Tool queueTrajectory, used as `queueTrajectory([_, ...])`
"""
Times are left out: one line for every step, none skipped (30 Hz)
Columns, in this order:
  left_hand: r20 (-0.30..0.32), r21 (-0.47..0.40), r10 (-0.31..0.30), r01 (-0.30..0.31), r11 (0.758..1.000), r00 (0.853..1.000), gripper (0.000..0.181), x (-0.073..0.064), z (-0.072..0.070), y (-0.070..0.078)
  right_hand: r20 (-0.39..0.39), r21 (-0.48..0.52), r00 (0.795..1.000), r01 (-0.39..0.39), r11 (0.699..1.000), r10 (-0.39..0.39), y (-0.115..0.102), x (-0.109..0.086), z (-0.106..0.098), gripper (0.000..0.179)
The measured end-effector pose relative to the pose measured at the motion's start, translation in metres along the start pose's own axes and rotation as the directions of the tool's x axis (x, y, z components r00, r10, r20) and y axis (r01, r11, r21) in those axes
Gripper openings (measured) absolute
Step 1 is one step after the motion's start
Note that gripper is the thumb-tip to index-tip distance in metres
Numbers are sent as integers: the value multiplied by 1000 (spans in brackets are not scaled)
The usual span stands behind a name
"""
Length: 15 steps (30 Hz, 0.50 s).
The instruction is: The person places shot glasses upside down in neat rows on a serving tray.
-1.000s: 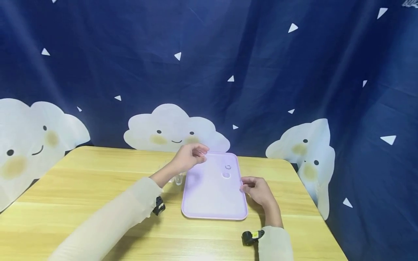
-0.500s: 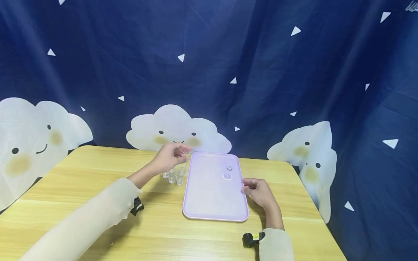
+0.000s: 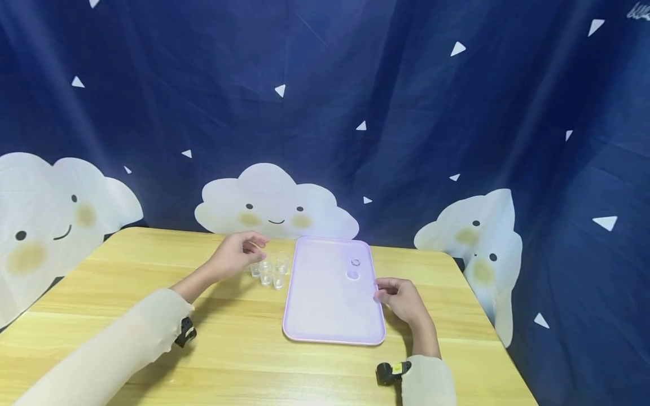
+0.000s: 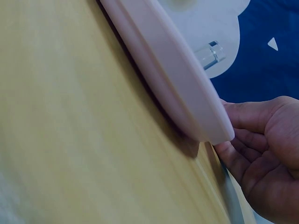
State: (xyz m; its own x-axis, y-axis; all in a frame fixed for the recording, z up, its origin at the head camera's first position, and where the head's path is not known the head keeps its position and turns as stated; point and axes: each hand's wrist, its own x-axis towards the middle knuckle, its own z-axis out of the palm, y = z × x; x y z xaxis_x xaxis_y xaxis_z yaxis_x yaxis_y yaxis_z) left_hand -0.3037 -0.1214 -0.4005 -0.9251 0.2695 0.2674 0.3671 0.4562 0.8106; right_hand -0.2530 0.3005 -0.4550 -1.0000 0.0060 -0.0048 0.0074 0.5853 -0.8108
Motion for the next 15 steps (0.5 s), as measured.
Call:
queueTrajectory([-5, 3, -2, 2, 1000, 1000, 31, -1, -2, -3, -2, -2, 1000, 1, 1000, -1, 0, 0, 0, 32])
queueTrajectory([-8, 4, -6, 6, 1000, 1000, 31, -3, -4, -5, -2, -4, 1000, 1, 1000, -1, 0, 0, 0, 33])
queueTrajectory([-11, 9, -9, 9, 1000, 1000, 32, -4, -6, -8, -2, -6, 1000, 3, 1000, -4, 0, 1, 1, 33])
queueTrajectory([-12, 15, -14, 14, 1000, 1000, 33, -6, -8, -11, -3, -7, 1000, 5, 1000, -5, 0, 1, 1, 33])
queueTrajectory([-14, 23, -20, 21, 1000, 1000, 34, -8, -10, -13, -2, -9, 1000, 8, 1000, -8, 0, 1, 1, 33])
queueTrajectory([-13, 33, -25, 25, 999, 1000, 35, -9, -12, -16, -1, -10, 1000, 10, 1000, -10, 0, 1, 1, 33])
queueTrajectory([-11, 46, -29, 29, 999, 1000, 37, -11, -14, -19, 1, -11, 1000, 12, 1000, -12, 0, 1, 2, 33])
queueTrajectory([-6, 55, -33, 33, 998, 999, 38, -12, -15, -22, 2, -8, 1000, 13, 1000, -13, 0, 2, 2, 32])
queueTrajectory([-4, 68, -37, 37, 997, 999, 40, -14, -17, -24, 1, -9, 1000, 14, 1000, -14, 0, 2, 2, 32])
queueTrajectory([-1, 77, -42, 42, 996, 999, 41, -14, -18, -27, 0, -8, 1000, 13, 1000, -13, 0, 2, 2, 32])
queueTrajectory([3, 87, -46, 45, 995, 999, 42, -15, -19, -29, -2, -9, 1000, 11, 1000, -11, 0, 2, 2, 32])
queueTrajectory([9, 92, -49, 48, 995, 999, 42, -15, -19, -32, -4, -7, 1000, 9, 1000, -9, 0, 2, 2, 32])
queueTrajectory([14, 96, -53, 52, 994, 998, 43, -15, -20, -35, -5, -8, 1000, 7, 1000, -7, 0, 2, 1, 32])
queueTrajectory([19, 95, -60, 57, 994, 998, 43, -15, -20, -37, -7, -9, 1000, 4, 1000, -5, 0, 2, 1, 32])
queueTrajectory([25, 93, -69, 67, 993, 997, 44, -14, -20, -39, -7, -10, 1000, 3, 1000, -3, 1, 2, 1, 32])
